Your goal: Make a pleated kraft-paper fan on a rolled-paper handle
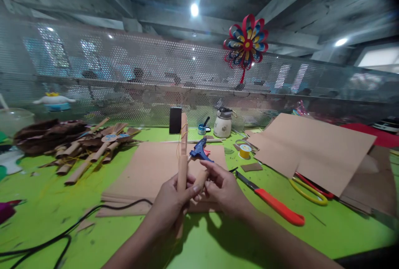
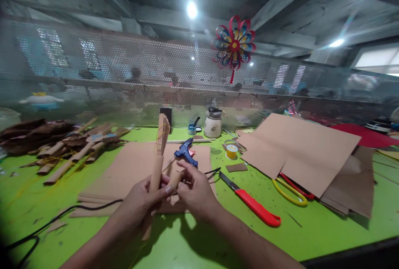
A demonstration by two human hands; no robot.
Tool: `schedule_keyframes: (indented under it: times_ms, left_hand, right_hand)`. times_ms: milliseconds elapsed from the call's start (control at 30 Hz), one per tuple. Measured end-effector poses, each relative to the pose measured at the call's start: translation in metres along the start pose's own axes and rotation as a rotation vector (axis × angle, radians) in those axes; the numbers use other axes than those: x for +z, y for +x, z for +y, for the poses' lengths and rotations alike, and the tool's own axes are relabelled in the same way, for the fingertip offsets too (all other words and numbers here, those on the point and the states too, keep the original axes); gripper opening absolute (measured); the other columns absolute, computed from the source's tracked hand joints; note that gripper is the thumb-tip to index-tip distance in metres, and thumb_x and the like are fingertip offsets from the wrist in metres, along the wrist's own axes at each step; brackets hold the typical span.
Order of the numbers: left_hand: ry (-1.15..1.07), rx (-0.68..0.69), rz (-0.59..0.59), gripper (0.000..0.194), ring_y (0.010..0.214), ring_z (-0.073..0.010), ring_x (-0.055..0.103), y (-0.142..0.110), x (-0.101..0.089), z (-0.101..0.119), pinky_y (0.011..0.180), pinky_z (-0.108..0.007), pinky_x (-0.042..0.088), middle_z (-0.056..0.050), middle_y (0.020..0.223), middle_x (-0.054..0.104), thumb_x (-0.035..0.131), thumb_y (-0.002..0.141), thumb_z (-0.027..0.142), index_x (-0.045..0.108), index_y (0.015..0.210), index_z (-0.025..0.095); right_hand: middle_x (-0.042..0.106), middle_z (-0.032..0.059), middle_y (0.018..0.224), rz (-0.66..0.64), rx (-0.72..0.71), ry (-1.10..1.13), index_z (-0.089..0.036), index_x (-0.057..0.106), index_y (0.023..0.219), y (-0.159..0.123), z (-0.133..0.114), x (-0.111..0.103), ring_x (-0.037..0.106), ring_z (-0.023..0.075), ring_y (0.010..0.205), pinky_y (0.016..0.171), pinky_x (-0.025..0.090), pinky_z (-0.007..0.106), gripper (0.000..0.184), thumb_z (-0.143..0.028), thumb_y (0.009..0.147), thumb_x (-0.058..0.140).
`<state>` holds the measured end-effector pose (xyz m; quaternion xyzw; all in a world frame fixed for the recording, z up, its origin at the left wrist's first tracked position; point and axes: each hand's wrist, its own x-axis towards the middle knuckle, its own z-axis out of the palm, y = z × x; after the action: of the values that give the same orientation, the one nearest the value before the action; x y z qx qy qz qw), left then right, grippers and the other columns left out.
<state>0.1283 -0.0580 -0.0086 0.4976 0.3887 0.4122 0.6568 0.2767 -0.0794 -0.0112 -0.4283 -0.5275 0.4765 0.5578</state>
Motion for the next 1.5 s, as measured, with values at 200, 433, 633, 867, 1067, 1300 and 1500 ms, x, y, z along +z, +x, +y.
schedule_keyframes:
  times_ms: [200,433,633,867,1067,1300,1500]
  left_hand:
    - [-0.018,0.007,0.070,0.038,0.053,-0.0118,0.054,-0.001,0.005,-0.002,0.047,-0.019,0.034,0.001,0.060,0.064,0.085,0.055,0.029,0.059,0.079,0.015]
    - [0.001,0.027,0.089,0.031,0.047,-0.0101,0.052,-0.001,0.007,-0.006,0.042,-0.018,0.030,0.001,0.056,0.063,0.081,0.061,0.025,0.056,0.077,0.015]
    - [-0.008,0.028,0.091,0.035,0.050,-0.0106,0.054,0.007,0.000,-0.012,0.043,-0.017,0.032,-0.002,0.061,0.065,0.083,0.059,0.030,0.058,0.079,0.014]
    - [-0.020,0.006,0.120,0.037,0.052,-0.0131,0.059,0.011,-0.005,-0.015,0.047,-0.020,0.040,-0.002,0.062,0.065,0.084,0.057,0.029,0.059,0.080,0.013]
    - [0.120,0.048,0.102,0.026,0.042,-0.0081,0.046,0.007,-0.001,-0.013,0.038,-0.019,0.027,-0.001,0.056,0.060,0.080,0.064,0.031,0.065,0.075,0.013]
    - [0.060,0.111,0.120,0.022,0.047,-0.0120,0.051,0.001,0.004,-0.005,0.041,-0.021,0.035,-0.003,0.059,0.063,0.081,0.064,0.029,0.069,0.076,0.015]
    - [0.086,0.175,0.214,0.023,0.059,-0.0168,0.060,-0.001,0.006,-0.002,0.052,-0.025,0.046,-0.004,0.066,0.067,0.083,0.059,0.024,0.070,0.077,0.016]
  right_hand:
    - [0.054,-0.0037,0.074,0.024,0.066,0.054,-0.011,0.048,0.125,0.001,0.000,0.003,0.050,0.0085,0.058,0.054,0.041,0.023,0.063,-0.020,0.063,0.059]
    - [0.056,-0.0049,0.070,0.005,0.018,0.018,-0.015,0.050,0.122,0.002,0.007,0.003,0.054,0.0082,0.054,0.053,0.048,0.024,0.056,-0.018,0.066,0.054]
    - [0.056,-0.0054,0.067,0.063,0.081,0.059,-0.015,0.055,0.112,0.002,0.007,0.003,0.054,0.0083,0.050,0.049,0.048,0.023,0.046,-0.019,0.066,0.058]
    - [0.057,-0.0022,0.054,0.011,0.168,-0.065,-0.015,0.058,0.068,0.004,0.012,-0.003,0.051,0.0100,0.047,0.045,0.043,0.022,0.018,-0.032,0.073,0.061]
    - [0.056,-0.0017,0.056,0.091,-0.069,-0.398,-0.015,0.060,0.063,0.002,0.016,-0.004,0.047,0.0100,0.053,0.050,0.038,0.021,0.013,-0.021,0.074,0.058]
    - [0.055,-0.0006,0.058,0.131,-0.371,-0.692,-0.016,0.059,0.067,-0.005,0.015,-0.001,0.047,0.0103,0.052,0.052,0.035,0.022,0.019,-0.021,0.084,0.051]
    - [0.060,0.0043,0.063,0.197,-0.546,-0.917,-0.017,0.058,0.072,-0.007,0.023,0.000,0.054,0.0154,0.057,0.057,0.036,0.027,0.017,-0.018,0.085,0.047]
